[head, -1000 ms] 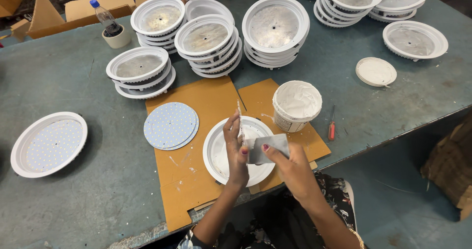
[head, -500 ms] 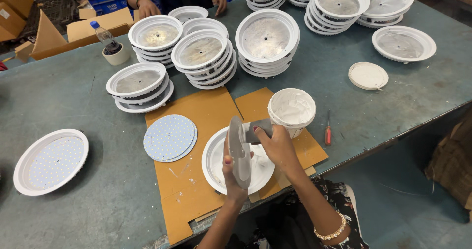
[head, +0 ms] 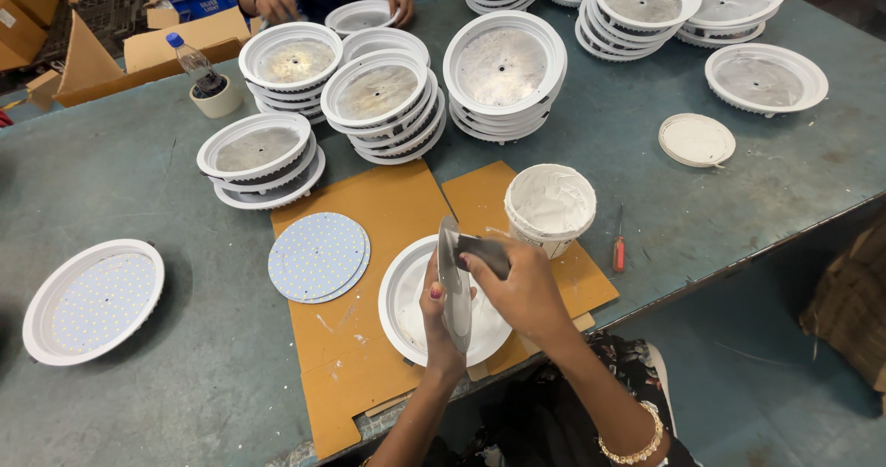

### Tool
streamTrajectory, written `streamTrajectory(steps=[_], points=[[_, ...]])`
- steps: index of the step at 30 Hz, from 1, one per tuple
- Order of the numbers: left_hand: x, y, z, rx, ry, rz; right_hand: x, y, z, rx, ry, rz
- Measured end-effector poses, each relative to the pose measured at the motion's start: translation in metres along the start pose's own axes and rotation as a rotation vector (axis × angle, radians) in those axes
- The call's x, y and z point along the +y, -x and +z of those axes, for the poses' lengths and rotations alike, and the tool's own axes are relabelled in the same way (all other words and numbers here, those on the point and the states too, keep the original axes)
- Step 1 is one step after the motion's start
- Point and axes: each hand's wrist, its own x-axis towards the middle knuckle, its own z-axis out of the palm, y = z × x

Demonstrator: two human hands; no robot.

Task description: The person scoops white compound from a tub with a small spatula and spreads it inside white circular housings. They handle each housing one at a time, rotate it to cover the interior, and place finished units into a blue bin. A second person works across the table with similar items.

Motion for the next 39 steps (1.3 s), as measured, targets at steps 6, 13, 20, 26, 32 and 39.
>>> streamTrajectory(steps=[6, 13, 20, 26, 32, 39], points=[[-0.032, -0.006, -0.025, 0.154, 0.289, -0.171, 0.000, 0.028, 0.018, -0.009, -0.043, -0.261], [-0.006, -0.012, -0.026, 0.237, 0.433, -0.236, 0.015, 0.060, 0.027, 0.012, 0.152, -0.603], [0.020, -0.002, 0.011, 0.204, 0.513, -0.326, 0.024, 0.007, -0.002, 0.105, 0.108, -0.394], [0.023, -0.010, 0.013, 0.181, 0.552, -0.263, 0.015, 0.014, 0.007, -0.048, 0.190, -0.590], [0.029, -0.015, 0.002, 0.246, 0.514, -0.400, 0.022, 0.048, 0.001, -0.143, 0.200, -0.708], [0.020, -0.001, 0.010, 0.162, 0.517, -0.368, 0.033, 0.020, -0.014, -0.093, 0.119, -0.250]])
